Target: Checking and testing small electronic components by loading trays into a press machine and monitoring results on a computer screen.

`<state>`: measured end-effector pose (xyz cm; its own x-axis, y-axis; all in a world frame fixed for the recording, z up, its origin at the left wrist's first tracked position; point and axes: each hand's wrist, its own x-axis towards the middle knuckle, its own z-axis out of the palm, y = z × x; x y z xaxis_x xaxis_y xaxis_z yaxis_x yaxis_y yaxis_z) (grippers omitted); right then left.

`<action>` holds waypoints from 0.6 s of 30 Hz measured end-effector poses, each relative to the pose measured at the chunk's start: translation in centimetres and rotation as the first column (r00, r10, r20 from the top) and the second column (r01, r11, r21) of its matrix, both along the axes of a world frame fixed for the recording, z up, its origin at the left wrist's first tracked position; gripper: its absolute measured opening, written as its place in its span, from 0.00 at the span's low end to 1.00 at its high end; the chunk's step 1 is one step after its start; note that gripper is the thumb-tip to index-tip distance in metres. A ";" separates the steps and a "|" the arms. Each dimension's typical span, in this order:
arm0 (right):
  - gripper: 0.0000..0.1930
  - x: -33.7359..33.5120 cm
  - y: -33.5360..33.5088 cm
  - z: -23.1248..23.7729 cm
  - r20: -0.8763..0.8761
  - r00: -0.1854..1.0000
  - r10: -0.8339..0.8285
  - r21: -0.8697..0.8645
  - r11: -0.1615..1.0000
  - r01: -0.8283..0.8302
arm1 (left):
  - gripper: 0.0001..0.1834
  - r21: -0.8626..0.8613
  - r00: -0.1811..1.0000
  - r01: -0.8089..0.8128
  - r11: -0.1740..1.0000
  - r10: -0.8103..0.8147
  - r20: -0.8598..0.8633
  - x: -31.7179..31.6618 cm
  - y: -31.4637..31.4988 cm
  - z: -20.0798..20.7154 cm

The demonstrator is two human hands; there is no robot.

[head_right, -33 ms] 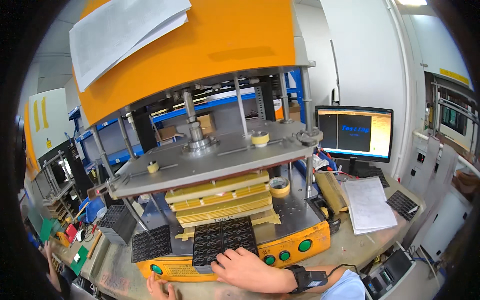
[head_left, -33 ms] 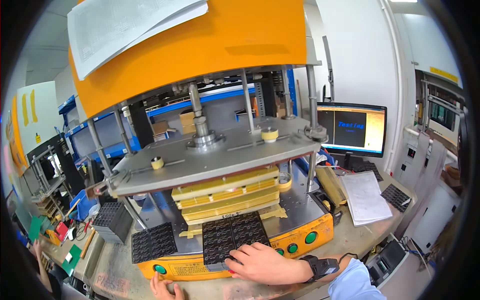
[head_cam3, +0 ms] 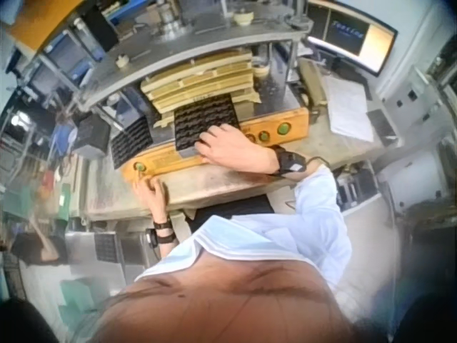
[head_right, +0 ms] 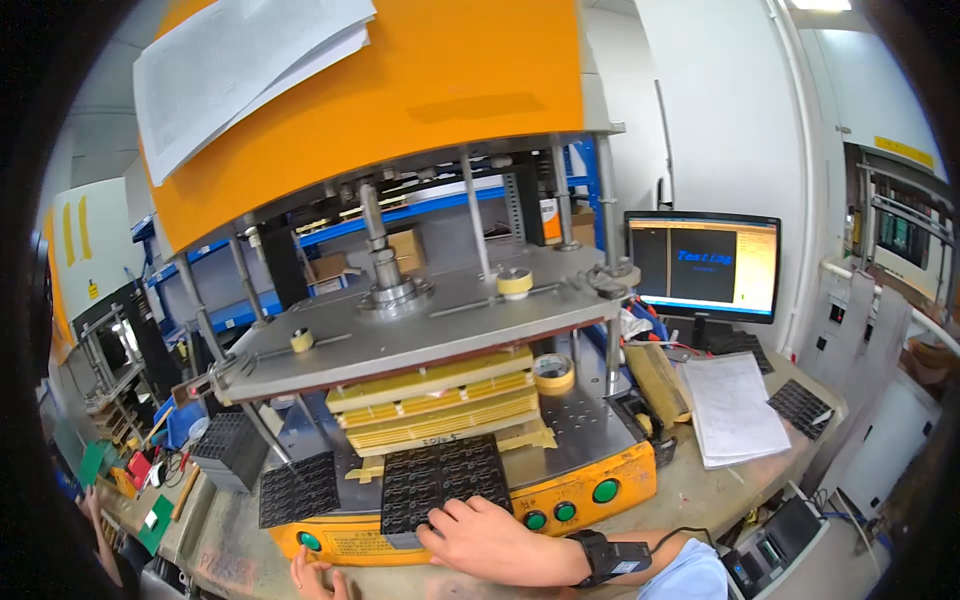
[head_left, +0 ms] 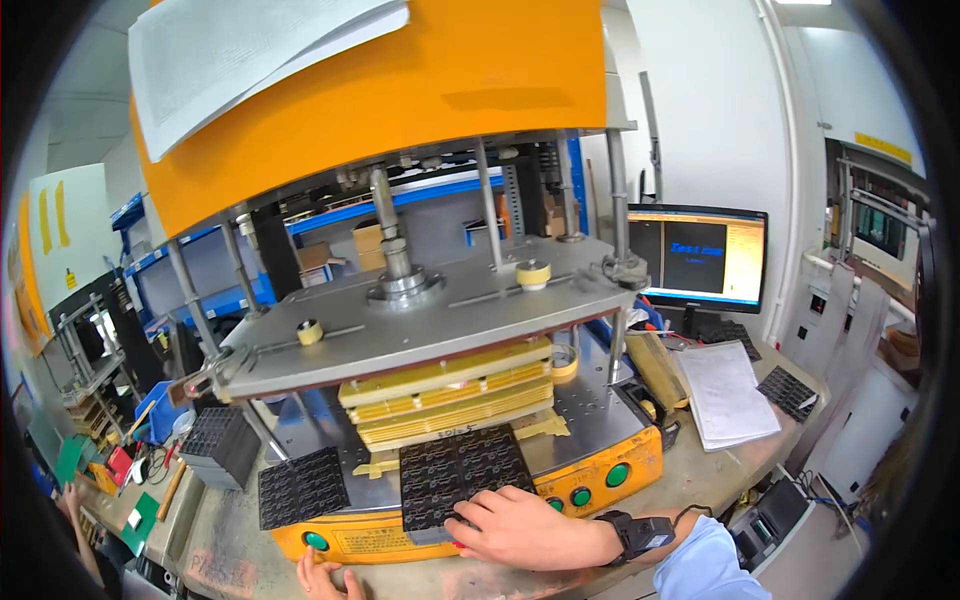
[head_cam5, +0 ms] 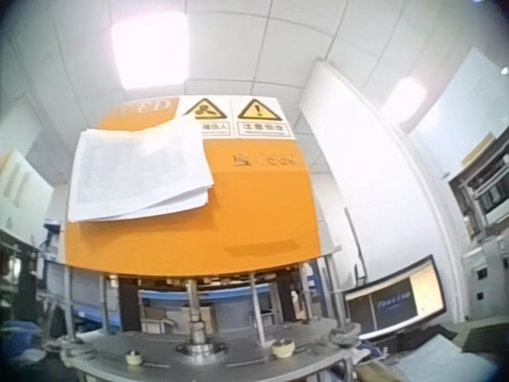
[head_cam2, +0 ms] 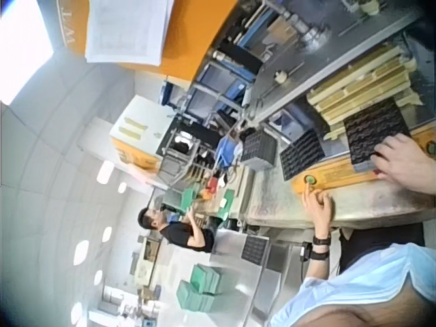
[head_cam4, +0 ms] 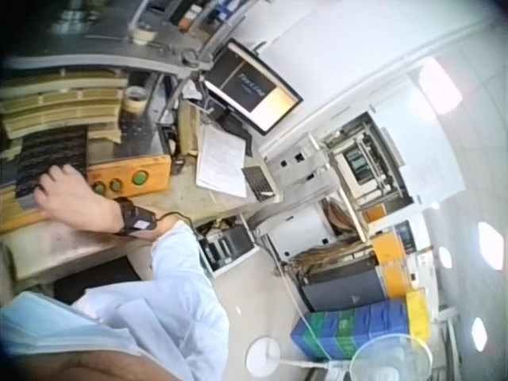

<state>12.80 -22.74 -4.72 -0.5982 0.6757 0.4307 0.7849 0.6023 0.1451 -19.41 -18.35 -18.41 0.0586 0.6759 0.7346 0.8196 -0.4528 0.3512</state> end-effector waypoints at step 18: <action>0.20 -0.3 1.7 -2.0 -0.058 0.996 0.071 0.043 0.997 -0.068 | 0.16 0.079 0.997 -0.070 0.994 0.072 -0.015 -0.5 0.4 -0.7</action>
